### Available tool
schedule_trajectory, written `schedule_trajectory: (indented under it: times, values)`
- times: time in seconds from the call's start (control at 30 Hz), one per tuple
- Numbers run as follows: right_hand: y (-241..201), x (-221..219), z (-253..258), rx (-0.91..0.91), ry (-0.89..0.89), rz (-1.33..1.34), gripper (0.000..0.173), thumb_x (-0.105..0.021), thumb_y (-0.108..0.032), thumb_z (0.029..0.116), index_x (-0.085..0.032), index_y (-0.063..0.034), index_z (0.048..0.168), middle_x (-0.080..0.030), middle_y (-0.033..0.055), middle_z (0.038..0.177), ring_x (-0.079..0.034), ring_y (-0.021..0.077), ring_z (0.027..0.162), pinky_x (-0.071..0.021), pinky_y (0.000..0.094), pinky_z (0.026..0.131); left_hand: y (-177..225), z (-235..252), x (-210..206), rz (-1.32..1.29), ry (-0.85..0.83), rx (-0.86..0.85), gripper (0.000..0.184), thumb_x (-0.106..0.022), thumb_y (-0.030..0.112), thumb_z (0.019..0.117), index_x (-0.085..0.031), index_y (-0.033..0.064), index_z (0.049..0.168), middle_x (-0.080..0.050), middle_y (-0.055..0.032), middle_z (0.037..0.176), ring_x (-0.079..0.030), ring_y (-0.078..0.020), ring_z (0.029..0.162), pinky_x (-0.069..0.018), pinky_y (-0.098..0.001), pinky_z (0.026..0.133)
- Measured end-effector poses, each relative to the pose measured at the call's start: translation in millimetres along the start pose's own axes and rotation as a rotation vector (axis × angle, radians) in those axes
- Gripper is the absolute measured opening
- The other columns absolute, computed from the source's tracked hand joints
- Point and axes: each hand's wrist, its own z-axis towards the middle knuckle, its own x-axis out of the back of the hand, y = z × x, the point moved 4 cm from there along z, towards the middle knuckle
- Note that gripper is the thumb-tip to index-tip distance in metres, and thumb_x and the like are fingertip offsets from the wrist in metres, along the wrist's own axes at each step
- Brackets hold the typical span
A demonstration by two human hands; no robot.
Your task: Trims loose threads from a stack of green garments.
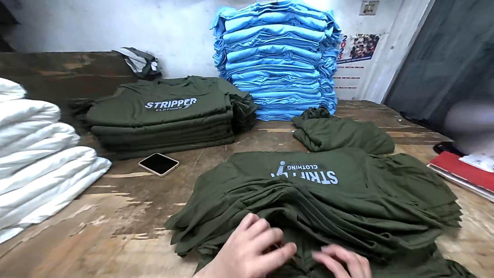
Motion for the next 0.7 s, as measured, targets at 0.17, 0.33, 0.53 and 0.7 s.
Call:
schedule_trajectory:
  times: [0.17, 0.33, 0.53, 0.7]
  values:
    - [-13.9, -17.8, 6.5, 0.152, 0.044, 0.072, 0.01, -0.077, -0.021, 0.0914, -0.079, -0.0133, 0.087, -0.07, 0.0028, 0.1, -0.059, 0.0151, 0.111, -0.0443, 0.0283, 0.103, 11.4, 17.7, 1.6, -0.009, -0.131, 0.697, 0.036, -0.068, 0.048, 0.0936, -0.074, 0.0156, 0.079, -0.065, -0.0002, 0.067, -0.065, -0.0154, 0.061, -0.0555, -0.0389, 0.054]
    - [-16.2, -21.3, 9.5, 0.032, 0.188, 0.294, 0.005, -0.075, -0.008, 0.0916, -0.078, -0.0034, 0.091, -0.069, 0.007, 0.102, -0.066, 0.0072, 0.102, -0.0564, 0.0203, 0.092, 16.9, 25.1, -17.6, -0.606, -0.246, 0.992, 0.016, -0.072, 0.024, 0.0943, -0.076, 0.008, 0.093, -0.072, 0.0001, 0.076, -0.066, -0.007, 0.065, -0.0564, -0.0287, 0.064]
    - [-4.4, -19.3, 21.9, -0.366, 0.1, 0.619, 0.008, -0.068, 0.001, 0.0927, -0.072, 0.002, 0.086, -0.068, 0.0073, 0.107, -0.071, 0.0062, 0.088, -0.0639, 0.023, 0.077, 16.6, 24.1, -11.9, -0.81, -0.117, 1.006, 0.008, -0.068, 0.009, 0.0969, -0.075, 0.0076, 0.1, -0.077, 0.0019, 0.084, -0.071, -0.0044, 0.073, -0.0586, -0.0228, 0.068]
    - [-0.1, -17.2, 14.6, -0.375, 0.233, 0.654, 0.017, -0.062, 0.0, 0.0976, -0.07, -0.009, 0.086, -0.066, -0.0024, 0.107, -0.068, 0.0027, 0.089, -0.0619, 0.0212, 0.079, 15.6, 37.2, 4.7, -0.219, -0.186, 0.722, 0.035, -0.082, 0.03, 0.083, -0.076, 0.0174, 0.115, -0.071, -0.001, 0.103, -0.068, -0.0177, 0.097, -0.0577, -0.0413, 0.086]
